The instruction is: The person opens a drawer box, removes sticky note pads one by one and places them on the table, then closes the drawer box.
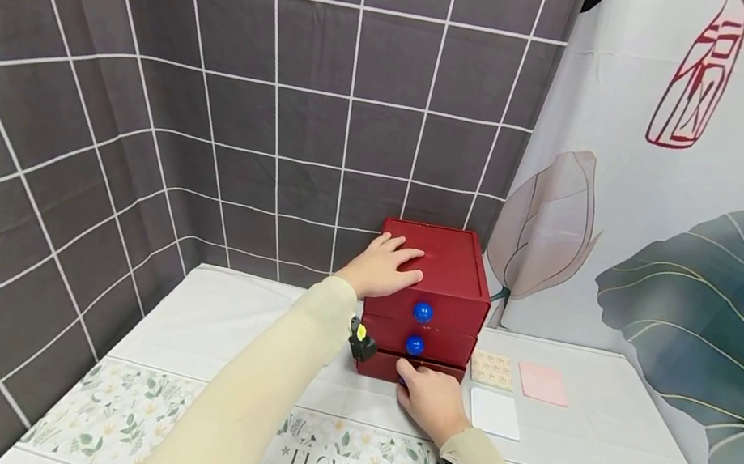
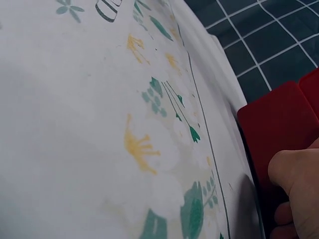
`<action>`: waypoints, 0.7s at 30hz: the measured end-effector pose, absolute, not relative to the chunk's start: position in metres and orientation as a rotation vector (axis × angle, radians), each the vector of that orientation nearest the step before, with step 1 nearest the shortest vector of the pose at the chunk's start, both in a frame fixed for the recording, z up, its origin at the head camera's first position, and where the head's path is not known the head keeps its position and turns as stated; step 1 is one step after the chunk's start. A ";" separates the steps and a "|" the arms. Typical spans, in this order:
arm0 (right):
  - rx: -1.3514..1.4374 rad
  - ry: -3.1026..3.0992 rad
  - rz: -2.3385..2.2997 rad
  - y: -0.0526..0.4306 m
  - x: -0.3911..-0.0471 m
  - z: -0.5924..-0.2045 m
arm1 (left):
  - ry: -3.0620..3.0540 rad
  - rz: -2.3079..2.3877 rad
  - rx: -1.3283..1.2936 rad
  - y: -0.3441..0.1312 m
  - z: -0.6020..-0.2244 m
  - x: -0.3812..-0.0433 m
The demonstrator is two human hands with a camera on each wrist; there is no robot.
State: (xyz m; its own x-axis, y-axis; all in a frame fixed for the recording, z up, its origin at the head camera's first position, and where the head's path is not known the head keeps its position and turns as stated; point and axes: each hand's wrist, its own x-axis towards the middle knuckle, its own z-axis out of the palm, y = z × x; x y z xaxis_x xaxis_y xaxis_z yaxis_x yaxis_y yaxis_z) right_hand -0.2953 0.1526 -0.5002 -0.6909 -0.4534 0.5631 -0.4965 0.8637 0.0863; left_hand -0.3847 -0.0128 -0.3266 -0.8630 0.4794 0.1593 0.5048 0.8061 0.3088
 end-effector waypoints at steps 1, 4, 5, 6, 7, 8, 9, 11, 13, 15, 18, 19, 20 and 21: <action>0.689 -2.442 0.097 0.153 -0.295 -0.500 | -2.916 -0.529 -0.796 -0.013 -0.327 -0.385; 0.701 -2.432 0.099 0.153 -0.293 -0.501 | -2.912 -0.526 -0.797 -0.013 -0.328 -0.386; 0.707 -2.427 0.097 0.153 -0.293 -0.501 | -2.912 -0.528 -0.796 -0.013 -0.328 -0.386; 0.713 -2.422 0.096 0.154 -0.292 -0.501 | -2.913 -0.530 -0.794 -0.013 -0.328 -0.387; 0.719 -2.417 0.092 0.154 -0.291 -0.501 | -2.913 -0.529 -0.794 -0.013 -0.328 -0.387; 0.728 -2.413 0.091 0.154 -0.290 -0.501 | -2.911 -0.529 -0.796 -0.013 -0.328 -0.387; 0.736 -2.411 0.089 0.154 -0.289 -0.501 | -2.913 -0.530 -0.794 -0.013 -0.329 -0.387; 0.750 -2.410 0.078 0.155 -0.287 -0.501 | -2.915 -0.528 -0.792 -0.013 -0.329 -0.387; 0.761 -2.415 0.070 0.155 -0.286 -0.501 | -2.914 -0.521 -0.790 -0.013 -0.329 -0.388; 0.775 -2.421 0.068 0.156 -0.284 -0.501 | -2.914 -0.521 -0.786 -0.013 -0.329 -0.388; 0.796 -2.433 0.059 0.157 -0.283 -0.500 | -2.911 -0.518 -0.791 -0.013 -0.329 -0.387; 0.803 -2.436 0.059 0.157 -0.282 -0.499 | -2.909 -0.518 -0.793 -0.013 -0.328 -0.387; 0.810 -2.439 0.056 0.158 -0.282 -0.499 | -2.907 -0.519 -0.796 -0.013 -0.328 -0.387; 0.819 -2.441 0.054 0.158 -0.281 -0.498 | -2.907 -0.518 -0.799 -0.013 -0.328 -0.387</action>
